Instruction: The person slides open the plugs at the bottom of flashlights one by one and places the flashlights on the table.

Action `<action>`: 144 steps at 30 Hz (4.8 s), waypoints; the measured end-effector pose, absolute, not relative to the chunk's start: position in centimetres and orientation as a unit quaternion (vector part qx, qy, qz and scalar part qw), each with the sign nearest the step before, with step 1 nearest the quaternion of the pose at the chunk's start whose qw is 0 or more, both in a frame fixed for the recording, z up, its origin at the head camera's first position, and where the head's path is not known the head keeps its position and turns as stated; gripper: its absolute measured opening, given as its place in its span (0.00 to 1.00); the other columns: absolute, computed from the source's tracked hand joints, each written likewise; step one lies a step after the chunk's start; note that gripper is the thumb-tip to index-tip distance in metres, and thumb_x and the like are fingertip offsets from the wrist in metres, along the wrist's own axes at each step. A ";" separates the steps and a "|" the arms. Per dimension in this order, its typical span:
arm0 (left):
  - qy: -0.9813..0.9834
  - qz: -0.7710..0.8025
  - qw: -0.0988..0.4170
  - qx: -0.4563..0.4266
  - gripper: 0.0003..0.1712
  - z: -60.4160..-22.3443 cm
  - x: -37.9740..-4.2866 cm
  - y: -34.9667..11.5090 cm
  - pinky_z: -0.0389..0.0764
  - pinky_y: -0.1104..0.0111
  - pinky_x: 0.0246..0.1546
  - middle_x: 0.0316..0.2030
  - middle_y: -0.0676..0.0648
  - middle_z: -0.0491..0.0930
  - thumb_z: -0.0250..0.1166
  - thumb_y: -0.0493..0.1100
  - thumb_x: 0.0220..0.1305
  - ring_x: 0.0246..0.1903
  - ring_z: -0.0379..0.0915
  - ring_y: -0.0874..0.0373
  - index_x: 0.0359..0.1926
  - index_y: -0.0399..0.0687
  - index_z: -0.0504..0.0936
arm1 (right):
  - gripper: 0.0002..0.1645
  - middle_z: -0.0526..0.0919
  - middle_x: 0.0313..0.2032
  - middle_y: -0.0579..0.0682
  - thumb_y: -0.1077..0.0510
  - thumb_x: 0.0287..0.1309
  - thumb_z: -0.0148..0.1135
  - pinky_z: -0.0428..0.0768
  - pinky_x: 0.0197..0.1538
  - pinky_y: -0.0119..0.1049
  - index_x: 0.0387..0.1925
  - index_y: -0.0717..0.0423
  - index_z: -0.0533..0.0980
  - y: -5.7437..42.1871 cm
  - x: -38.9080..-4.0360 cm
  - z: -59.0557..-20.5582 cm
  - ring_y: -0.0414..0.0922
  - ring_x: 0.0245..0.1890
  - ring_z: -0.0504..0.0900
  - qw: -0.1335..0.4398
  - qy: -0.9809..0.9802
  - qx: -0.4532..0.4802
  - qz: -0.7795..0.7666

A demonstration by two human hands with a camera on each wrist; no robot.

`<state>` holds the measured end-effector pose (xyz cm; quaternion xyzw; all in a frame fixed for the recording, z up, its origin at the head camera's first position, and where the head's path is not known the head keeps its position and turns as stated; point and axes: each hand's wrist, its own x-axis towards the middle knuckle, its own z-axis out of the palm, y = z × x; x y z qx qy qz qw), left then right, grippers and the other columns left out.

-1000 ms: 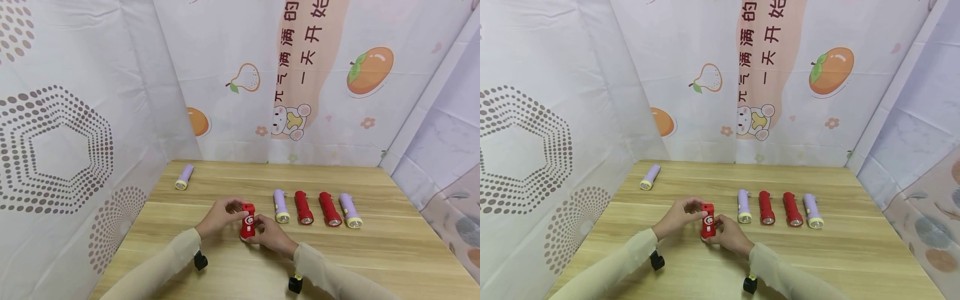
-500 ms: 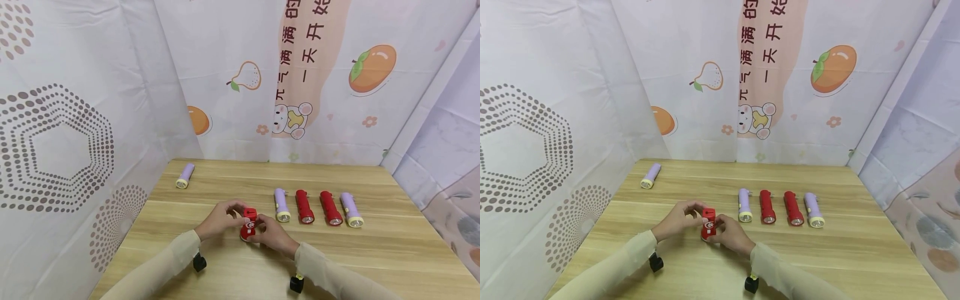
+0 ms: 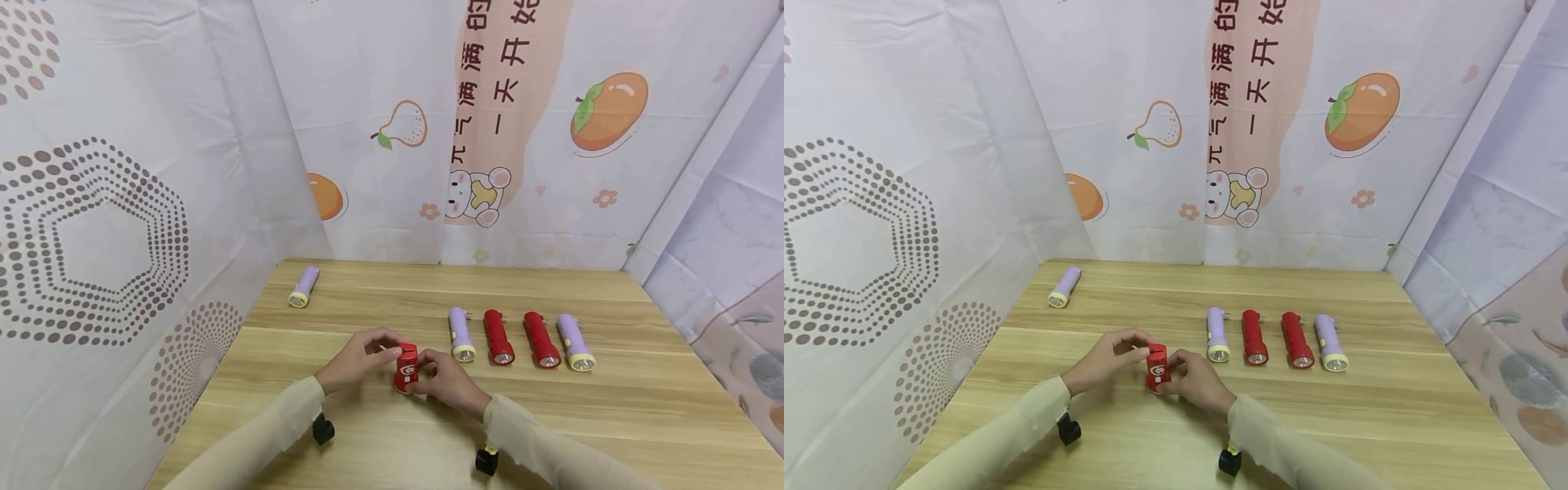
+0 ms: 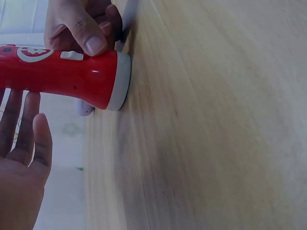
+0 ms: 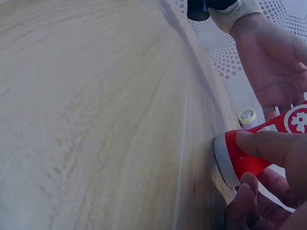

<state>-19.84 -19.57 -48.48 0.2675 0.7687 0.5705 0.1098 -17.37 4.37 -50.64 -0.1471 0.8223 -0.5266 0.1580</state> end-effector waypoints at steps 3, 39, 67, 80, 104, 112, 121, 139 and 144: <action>0.763 0.581 0.120 0.255 0.13 -48.3 -19.8 -19.5 0.80 0.60 0.55 0.52 0.53 0.84 0.64 0.52 0.74 0.54 0.79 0.55 0.54 0.56 0.85 | 0.23 0.83 0.46 0.52 0.55 0.53 0.80 0.80 0.27 0.38 0.48 0.56 0.79 4.4 -17.4 -50.7 0.44 0.28 0.78 0.157 0.822 -0.150 -0.526; 0.754 0.591 0.172 0.229 0.10 -46.6 -20.2 -19.1 0.81 0.46 0.50 0.47 0.48 0.83 0.67 0.45 0.72 0.47 0.77 0.53 0.48 0.46 0.85 | 0.22 0.84 0.46 0.47 0.54 0.51 0.82 0.77 0.37 0.39 0.44 0.52 0.81 4.4 -17.8 -50.7 0.48 0.41 0.78 0.153 0.829 -0.150 -0.516; 0.774 0.579 0.127 0.222 0.09 -47.0 -20.1 -18.2 0.74 0.59 0.47 0.40 0.50 0.82 0.70 0.47 0.69 0.44 0.75 0.53 0.39 0.48 0.84 | 0.25 0.85 0.47 0.46 0.55 0.51 0.82 0.77 0.49 0.44 0.49 0.53 0.81 4.2 -17.6 -50.7 0.49 0.47 0.80 0.149 0.829 -0.152 -0.517; 0.771 0.590 0.126 0.202 0.12 -46.9 -19.7 -18.1 0.74 0.60 0.42 0.38 0.48 0.81 0.71 0.48 0.68 0.41 0.73 0.52 0.35 0.45 0.80 | 0.27 0.85 0.47 0.47 0.54 0.50 0.82 0.77 0.47 0.43 0.51 0.54 0.81 4.2 -17.9 -50.9 0.49 0.46 0.81 0.150 0.831 -0.159 -0.512; 0.793 0.557 0.103 0.225 0.12 -46.9 -19.9 -18.0 0.75 0.63 0.43 0.37 0.51 0.82 0.71 0.52 0.67 0.39 0.75 0.54 0.36 0.51 0.81 | 0.29 0.86 0.45 0.46 0.53 0.49 0.83 0.77 0.49 0.44 0.52 0.56 0.81 4.2 -18.0 -50.7 0.49 0.46 0.81 0.139 0.836 -0.165 -0.505; 0.811 0.527 0.070 0.243 0.11 -47.1 -19.3 -18.6 0.79 0.59 0.49 0.41 0.57 0.84 0.73 0.54 0.65 0.44 0.78 0.58 0.46 0.62 0.86 | 0.29 0.85 0.47 0.44 0.52 0.52 0.82 0.78 0.47 0.44 0.54 0.52 0.80 4.4 -17.8 -50.9 0.47 0.47 0.80 0.135 0.840 -0.167 -0.499; 0.816 0.508 0.040 0.273 0.17 -47.5 -18.7 -19.3 0.81 0.53 0.48 0.44 0.61 0.84 0.76 0.54 0.62 0.43 0.80 0.58 0.51 0.64 0.86 | 0.30 0.84 0.47 0.47 0.54 0.51 0.82 0.79 0.33 0.38 0.55 0.51 0.79 4.7 -17.6 -51.4 0.47 0.37 0.78 0.145 0.831 -0.164 -0.511; 0.812 0.520 0.011 0.263 0.17 -48.0 -18.6 -18.9 0.80 0.51 0.50 0.46 0.62 0.85 0.74 0.55 0.64 0.45 0.80 0.56 0.52 0.63 0.85 | 0.29 0.84 0.45 0.44 0.53 0.48 0.84 0.75 0.45 0.37 0.51 0.55 0.81 4.4 -17.2 -51.6 0.46 0.43 0.78 0.105 0.849 -0.174 -0.487; 0.816 0.525 0.015 0.240 0.18 -47.9 -18.9 -18.6 0.80 0.52 0.49 0.45 0.61 0.85 0.73 0.55 0.65 0.44 0.80 0.58 0.54 0.60 0.85 | 0.29 0.84 0.43 0.45 0.53 0.49 0.83 0.75 0.44 0.35 0.51 0.58 0.81 4.6 -17.2 -51.6 0.46 0.42 0.78 0.110 0.846 -0.168 -0.494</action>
